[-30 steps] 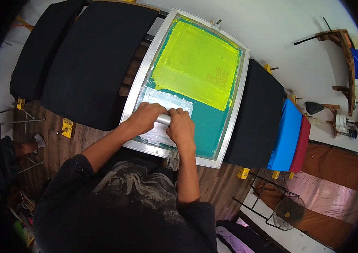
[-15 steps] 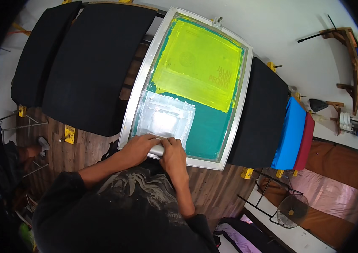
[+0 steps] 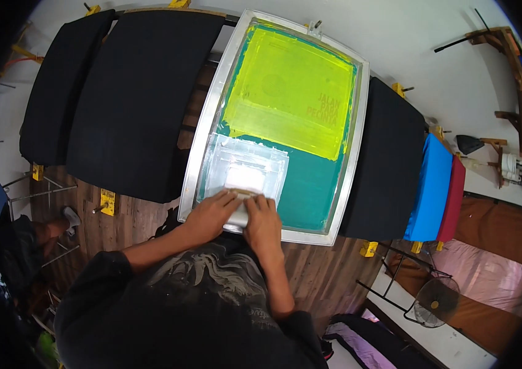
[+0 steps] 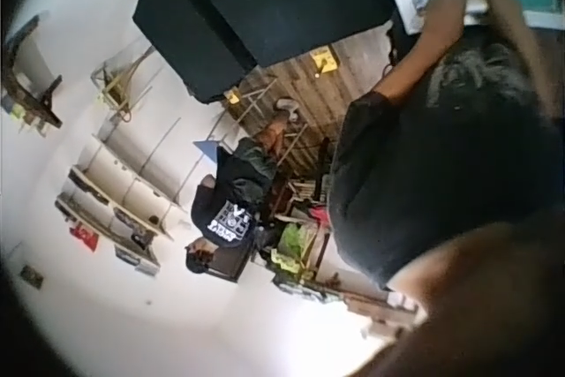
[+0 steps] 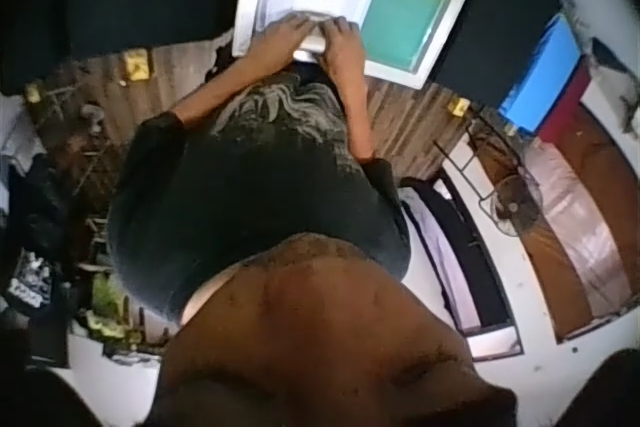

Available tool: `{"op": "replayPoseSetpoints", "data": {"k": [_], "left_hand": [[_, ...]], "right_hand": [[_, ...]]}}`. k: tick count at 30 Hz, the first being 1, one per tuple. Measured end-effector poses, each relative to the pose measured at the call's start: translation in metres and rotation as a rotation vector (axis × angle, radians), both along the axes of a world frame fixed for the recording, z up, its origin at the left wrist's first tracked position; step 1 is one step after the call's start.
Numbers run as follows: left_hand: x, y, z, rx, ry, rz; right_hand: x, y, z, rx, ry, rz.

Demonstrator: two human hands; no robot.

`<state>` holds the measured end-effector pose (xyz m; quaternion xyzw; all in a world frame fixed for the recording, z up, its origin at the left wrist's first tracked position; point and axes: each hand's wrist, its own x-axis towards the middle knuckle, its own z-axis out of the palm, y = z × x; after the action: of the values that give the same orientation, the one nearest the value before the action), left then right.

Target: Applying ink to a screen using a squeegee for garment printing.

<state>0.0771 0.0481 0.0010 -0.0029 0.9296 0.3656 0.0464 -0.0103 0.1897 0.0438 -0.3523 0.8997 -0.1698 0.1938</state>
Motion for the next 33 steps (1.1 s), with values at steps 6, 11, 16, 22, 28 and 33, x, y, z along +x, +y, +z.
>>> {"op": "replayPoseSetpoints", "data": {"k": [6,11,16,22,28,33], "left_hand": [[0.0,-0.008,0.023,0.118,-0.106,-0.07],[-0.046,-0.026,0.018,0.112,0.026,0.056],[-0.051,-0.022,0.012,0.105,0.025,0.092],[0.006,0.001,0.007,-0.064,0.012,-0.014],[0.0,-0.006,0.027,0.041,-0.051,-0.049],[-0.03,-0.014,0.015,-0.033,0.178,0.065]], "right_hand": [[0.007,0.007,0.009,0.059,-0.057,0.043],[-0.038,-0.018,0.006,0.07,0.064,0.037],[-0.043,-0.018,-0.011,0.045,0.094,0.005],[0.013,0.007,-0.009,0.006,0.046,-0.009],[0.007,0.007,0.008,0.049,0.004,0.032],[-0.019,-0.009,0.001,0.052,0.173,0.045]]}}
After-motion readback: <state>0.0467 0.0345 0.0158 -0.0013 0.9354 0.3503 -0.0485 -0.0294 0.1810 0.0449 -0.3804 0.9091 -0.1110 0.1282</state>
